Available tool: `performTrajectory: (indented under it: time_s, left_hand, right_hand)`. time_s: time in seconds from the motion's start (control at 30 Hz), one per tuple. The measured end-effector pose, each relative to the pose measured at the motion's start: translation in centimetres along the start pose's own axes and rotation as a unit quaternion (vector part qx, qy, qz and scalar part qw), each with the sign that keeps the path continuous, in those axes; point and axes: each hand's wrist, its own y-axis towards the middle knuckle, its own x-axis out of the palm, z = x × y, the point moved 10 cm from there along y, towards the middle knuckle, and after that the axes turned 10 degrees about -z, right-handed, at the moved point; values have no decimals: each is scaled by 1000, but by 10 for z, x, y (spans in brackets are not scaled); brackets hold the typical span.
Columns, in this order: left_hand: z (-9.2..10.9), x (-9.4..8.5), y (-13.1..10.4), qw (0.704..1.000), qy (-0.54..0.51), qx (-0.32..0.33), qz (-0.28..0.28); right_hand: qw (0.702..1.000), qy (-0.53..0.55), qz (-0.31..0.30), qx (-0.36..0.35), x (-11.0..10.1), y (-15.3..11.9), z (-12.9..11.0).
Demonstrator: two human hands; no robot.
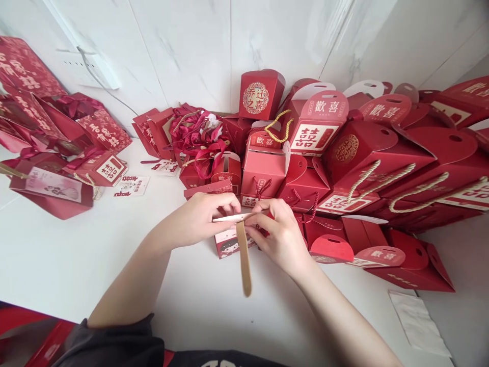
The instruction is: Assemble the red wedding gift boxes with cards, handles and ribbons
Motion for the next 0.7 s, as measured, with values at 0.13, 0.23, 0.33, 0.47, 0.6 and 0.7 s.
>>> performTrajectory:
  time_s: [0.13,0.23,0.33,0.47,0.6,0.7]
  left_hand:
    - [-6,0,3,998,53,-23,-27]
    - [-9,1,7,998,18,-23,-50]
    - [-15,3,10,997,-47,-26,-56]
    - [-16,8,10,997,-32,-23,-65]
    - [-2,8,1,990,126,-11,-67]
    - [7,13,-6,976,192,-7,-107]
  right_hand:
    - [1000,-5,-13,-13,2,1,1]
    - [999,20,-28,-24,3,2,2]
    - [998,25,-48,-19,3,4,6]
    - [994,34,-104,-26,11,5,6]
    - [993,30,-110,-5,13,4,8]
    - [992,29,-126,9,18,3,7]
